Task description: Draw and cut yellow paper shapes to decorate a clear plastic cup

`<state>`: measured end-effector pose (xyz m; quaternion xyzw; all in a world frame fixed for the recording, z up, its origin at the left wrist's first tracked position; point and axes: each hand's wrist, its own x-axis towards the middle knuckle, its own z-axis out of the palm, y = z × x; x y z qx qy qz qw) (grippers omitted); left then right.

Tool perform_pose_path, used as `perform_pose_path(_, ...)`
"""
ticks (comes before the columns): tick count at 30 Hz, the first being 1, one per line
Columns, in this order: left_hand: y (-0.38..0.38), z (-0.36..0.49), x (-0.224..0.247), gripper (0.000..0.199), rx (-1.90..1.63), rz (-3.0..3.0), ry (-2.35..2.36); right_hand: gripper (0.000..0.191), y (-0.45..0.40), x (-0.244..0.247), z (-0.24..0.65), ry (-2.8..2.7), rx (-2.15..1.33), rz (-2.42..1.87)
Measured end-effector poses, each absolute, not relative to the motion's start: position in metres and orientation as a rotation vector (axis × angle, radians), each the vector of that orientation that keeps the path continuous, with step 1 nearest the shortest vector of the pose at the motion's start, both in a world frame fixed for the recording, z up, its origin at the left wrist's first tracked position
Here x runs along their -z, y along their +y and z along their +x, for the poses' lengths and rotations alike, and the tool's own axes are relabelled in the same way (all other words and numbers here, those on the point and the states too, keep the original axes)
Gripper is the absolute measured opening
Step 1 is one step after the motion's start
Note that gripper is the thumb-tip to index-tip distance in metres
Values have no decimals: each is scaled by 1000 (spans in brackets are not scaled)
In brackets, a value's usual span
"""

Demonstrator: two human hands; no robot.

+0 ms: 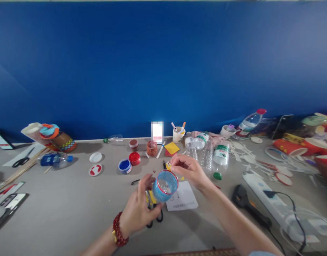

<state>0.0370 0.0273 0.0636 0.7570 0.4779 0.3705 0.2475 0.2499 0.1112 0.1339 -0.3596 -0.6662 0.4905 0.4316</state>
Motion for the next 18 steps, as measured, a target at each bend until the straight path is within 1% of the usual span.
perform_pose_path(18, 27, 37, -64, 78, -990, 2045, 1295, 17, 110, -137, 249, -1645, -1292, -902)
